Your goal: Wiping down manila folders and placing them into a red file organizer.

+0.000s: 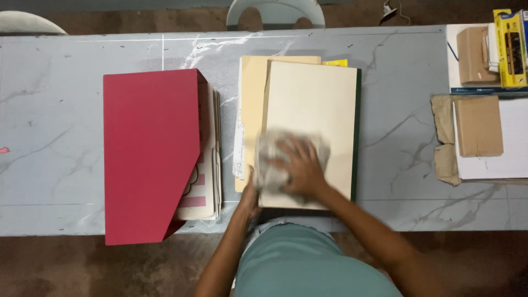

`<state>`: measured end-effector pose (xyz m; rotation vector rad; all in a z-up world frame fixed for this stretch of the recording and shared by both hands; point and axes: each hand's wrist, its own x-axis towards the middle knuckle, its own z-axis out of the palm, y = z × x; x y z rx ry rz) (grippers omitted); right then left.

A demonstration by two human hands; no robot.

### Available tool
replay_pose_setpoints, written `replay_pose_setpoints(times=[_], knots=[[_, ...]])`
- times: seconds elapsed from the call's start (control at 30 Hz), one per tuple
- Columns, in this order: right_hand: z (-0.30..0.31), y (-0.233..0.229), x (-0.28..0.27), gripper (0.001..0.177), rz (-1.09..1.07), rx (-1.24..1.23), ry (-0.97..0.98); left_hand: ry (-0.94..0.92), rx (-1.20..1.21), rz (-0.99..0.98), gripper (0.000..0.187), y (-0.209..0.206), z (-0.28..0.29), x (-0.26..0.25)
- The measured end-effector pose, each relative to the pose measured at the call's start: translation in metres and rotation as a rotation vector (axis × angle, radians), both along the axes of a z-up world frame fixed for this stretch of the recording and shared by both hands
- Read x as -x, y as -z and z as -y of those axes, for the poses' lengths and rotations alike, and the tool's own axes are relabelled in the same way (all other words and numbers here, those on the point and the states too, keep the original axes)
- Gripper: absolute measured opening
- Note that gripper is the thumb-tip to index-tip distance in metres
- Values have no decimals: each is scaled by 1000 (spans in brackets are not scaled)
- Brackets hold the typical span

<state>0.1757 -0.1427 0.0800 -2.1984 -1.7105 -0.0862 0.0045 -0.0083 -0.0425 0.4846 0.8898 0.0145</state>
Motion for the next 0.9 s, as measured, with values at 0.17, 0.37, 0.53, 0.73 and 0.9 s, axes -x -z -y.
replay_pose_setpoints(times=[0.17,0.37,0.53,0.73,0.9], knots=[[-99,-9,-95,74,94,-7,194,134,-260,49,68,-3,12,-6],[-160,4,-173,72,91,-60,357,72,-253,83,64,26,13,-6],[-116,7,-129,78,113,-87,378,74,-254,63,67,35,12,-1],[14,5,-19,76,71,-73,288,76,-297,55,62,38,11,-4],[101,11,49,96,27,-37,337,44,-309,7,66,85,5,7]])
